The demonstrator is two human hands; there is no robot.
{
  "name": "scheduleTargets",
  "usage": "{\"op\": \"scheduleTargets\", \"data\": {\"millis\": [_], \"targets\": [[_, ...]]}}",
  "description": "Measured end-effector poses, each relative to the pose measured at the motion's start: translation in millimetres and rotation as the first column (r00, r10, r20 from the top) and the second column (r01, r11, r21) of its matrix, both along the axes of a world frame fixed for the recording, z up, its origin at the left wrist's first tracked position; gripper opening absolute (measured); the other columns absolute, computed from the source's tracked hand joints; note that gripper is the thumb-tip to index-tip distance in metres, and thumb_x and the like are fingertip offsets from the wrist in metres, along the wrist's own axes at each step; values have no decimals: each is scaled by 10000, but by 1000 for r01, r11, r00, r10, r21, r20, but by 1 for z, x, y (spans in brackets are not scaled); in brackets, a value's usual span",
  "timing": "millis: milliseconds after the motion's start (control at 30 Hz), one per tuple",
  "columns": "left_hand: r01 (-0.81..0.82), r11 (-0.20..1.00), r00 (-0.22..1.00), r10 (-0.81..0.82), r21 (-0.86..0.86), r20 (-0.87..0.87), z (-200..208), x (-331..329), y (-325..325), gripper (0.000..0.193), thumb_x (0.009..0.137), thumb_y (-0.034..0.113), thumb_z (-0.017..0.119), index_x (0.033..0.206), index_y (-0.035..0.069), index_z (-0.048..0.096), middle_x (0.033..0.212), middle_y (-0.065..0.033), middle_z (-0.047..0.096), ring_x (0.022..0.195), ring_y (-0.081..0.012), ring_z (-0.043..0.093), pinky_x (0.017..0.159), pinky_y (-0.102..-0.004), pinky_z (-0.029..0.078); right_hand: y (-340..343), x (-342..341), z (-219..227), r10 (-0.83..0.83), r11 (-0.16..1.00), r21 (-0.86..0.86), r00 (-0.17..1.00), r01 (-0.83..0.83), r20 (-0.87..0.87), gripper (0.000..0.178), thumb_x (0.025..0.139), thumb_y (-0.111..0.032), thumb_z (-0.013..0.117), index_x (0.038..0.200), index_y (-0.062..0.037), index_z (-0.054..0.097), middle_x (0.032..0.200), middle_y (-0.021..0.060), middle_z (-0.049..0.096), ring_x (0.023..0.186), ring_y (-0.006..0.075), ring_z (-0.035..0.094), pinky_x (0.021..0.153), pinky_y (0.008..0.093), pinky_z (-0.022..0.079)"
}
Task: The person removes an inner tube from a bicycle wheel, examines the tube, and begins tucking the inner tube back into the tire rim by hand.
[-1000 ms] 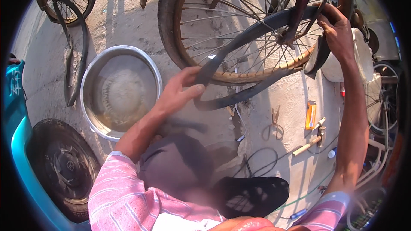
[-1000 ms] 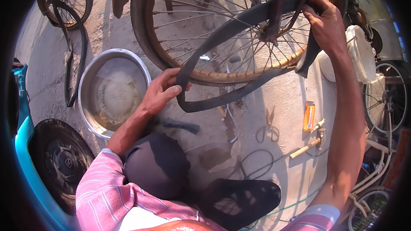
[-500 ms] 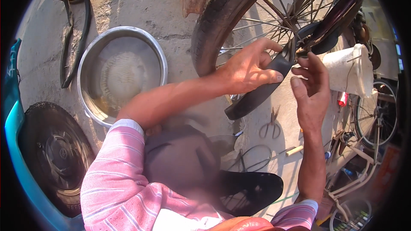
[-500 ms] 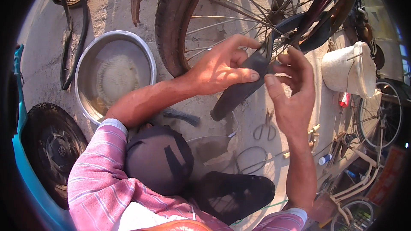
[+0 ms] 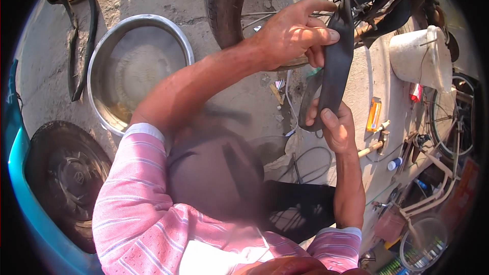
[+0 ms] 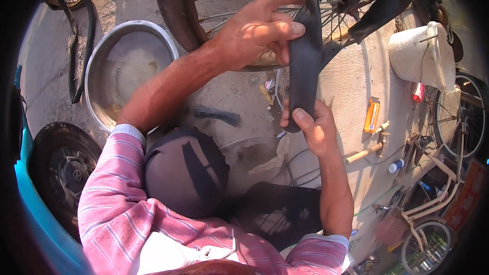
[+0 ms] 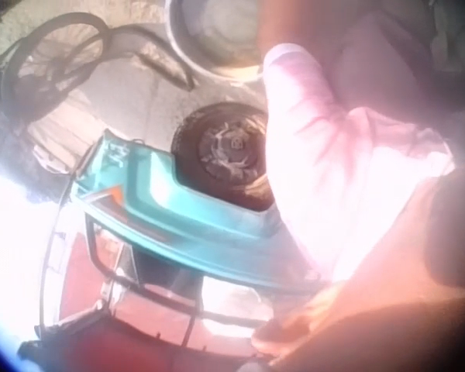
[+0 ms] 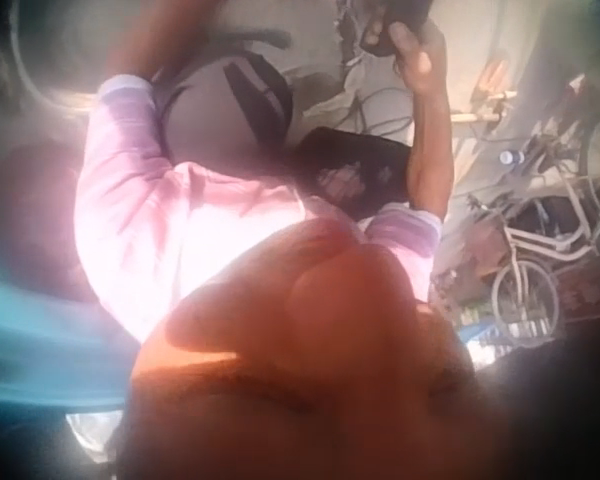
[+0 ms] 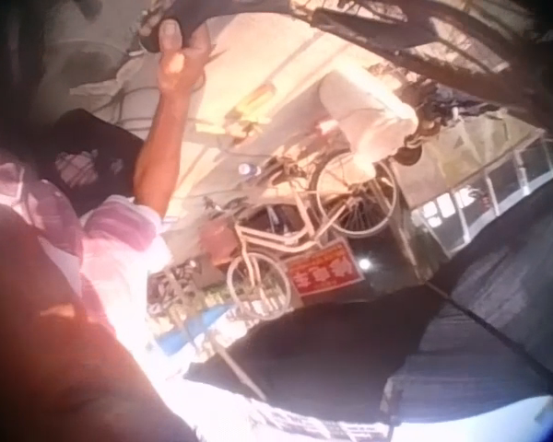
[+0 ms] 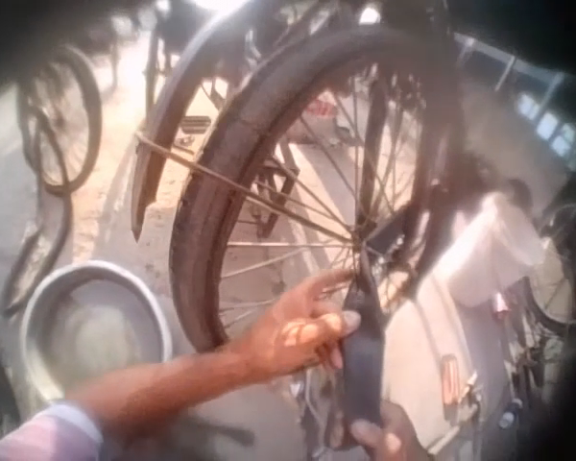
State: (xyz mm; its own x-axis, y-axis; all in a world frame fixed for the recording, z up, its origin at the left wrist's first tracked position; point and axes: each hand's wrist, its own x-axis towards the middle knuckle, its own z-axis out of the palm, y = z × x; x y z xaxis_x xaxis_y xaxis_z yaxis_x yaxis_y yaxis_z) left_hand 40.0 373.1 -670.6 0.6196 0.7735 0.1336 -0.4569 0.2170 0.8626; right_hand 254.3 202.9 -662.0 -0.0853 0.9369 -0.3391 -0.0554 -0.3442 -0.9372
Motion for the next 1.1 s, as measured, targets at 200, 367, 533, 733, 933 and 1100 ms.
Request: {"op": "scheduleTargets", "data": {"millis": [200,367,533,733,933,1100], "targets": [[22,997,993,-13,-75,116,-7,-4,19,584,1029,50,615,1575,-12,418,1079,-97,735,720,-133,680,640,-250,573,-26,34,-31,301,953,-173,861,-250,410,358,1016,-250,735,1240,28,707,1059,77,780,963,122,677,896,293,536],[69,980,966,-19,-189,257,-16,1,34,567,1041,129,663,1533,-20,424,1086,-123,739,710,-135,698,657,-271,610,-30,49,-31,98,985,-172,917,-32,387,321,1057,-212,669,1234,52,718,1054,95,789,1013,147,727,927,317,568],[-115,871,974,193,-477,118,9,-13,35,397,1090,283,611,1391,23,600,1058,-79,750,738,-129,711,644,-266,588,-7,1,-14,35,998,-68,942,-13,335,324,1056,-241,674,1173,53,742,996,94,792,951,155,735,869,317,576],[310,950,831,-288,34,476,-50,-63,7,901,1061,680,452,1566,-65,405,1308,-239,680,1263,-380,649,1125,-501,475,43,-48,-21,144,980,37,827,-195,543,274,988,-222,725,1162,-14,762,826,110,748,781,142,688,734,326,530],[-99,995,991,96,26,94,-54,-94,-33,459,1077,354,637,1301,-47,627,1138,-173,715,1151,-309,685,1035,-480,525,54,-71,-30,77,985,114,915,-132,395,338,948,-258,754,1192,-23,752,888,149,757,815,231,723,769,362,544],[-215,963,937,250,-161,245,-23,-99,-4,303,1132,273,551,1170,3,684,1011,-121,747,899,-218,741,841,-372,618,41,-42,-46,64,841,329,681,-431,729,297,961,-185,729,1208,-20,729,1048,162,738,916,296,719,820,350,548]]}}
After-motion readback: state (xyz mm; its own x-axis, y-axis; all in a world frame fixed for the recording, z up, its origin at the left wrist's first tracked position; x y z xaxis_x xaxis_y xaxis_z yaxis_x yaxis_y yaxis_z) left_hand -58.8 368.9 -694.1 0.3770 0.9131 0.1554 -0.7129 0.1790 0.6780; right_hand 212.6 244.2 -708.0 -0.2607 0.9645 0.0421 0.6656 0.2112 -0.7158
